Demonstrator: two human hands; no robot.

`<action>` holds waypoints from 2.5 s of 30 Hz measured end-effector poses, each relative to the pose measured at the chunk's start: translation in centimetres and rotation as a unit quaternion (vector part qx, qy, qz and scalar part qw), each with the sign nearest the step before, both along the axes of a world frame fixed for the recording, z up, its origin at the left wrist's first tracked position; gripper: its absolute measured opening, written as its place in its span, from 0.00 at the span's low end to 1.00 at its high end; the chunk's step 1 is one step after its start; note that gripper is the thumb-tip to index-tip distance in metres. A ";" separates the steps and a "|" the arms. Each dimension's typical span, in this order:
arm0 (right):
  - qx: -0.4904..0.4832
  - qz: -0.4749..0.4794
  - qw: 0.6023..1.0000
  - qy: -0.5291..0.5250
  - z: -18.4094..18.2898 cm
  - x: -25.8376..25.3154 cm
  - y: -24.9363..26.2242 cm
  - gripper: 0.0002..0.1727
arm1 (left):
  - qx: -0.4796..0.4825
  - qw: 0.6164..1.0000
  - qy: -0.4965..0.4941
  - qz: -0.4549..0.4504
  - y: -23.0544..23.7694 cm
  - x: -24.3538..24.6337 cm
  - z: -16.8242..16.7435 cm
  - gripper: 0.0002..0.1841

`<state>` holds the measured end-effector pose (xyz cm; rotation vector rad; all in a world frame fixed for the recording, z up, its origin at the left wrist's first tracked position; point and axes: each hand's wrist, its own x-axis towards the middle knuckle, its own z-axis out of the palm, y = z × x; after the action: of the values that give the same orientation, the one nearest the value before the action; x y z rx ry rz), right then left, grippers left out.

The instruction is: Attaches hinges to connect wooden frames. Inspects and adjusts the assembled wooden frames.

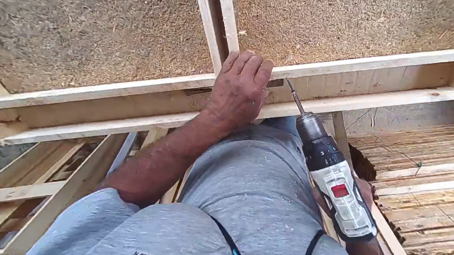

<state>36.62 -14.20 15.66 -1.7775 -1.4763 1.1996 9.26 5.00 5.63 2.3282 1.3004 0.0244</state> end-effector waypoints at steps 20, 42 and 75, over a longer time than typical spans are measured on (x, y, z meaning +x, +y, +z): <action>-0.120 0.100 0.984 -0.088 -1.4 -2.0 2.3 0.29 | -0.168 0.949 0.262 -0.051 4.1 5.7 -1.3 0.16; -0.189 0.092 0.972 -0.105 -1.8 -2.7 5.6 0.30 | -0.223 0.942 0.241 -0.071 5.0 5.4 -2.0 0.14; -0.237 0.094 0.955 -0.154 -2.3 -5.3 4.7 0.30 | -0.236 0.936 0.252 -0.072 5.2 5.7 -1.9 0.15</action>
<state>31.36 -9.45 13.35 -2.2643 -1.6624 1.5274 14.95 10.24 3.77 2.0549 1.1782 -0.8867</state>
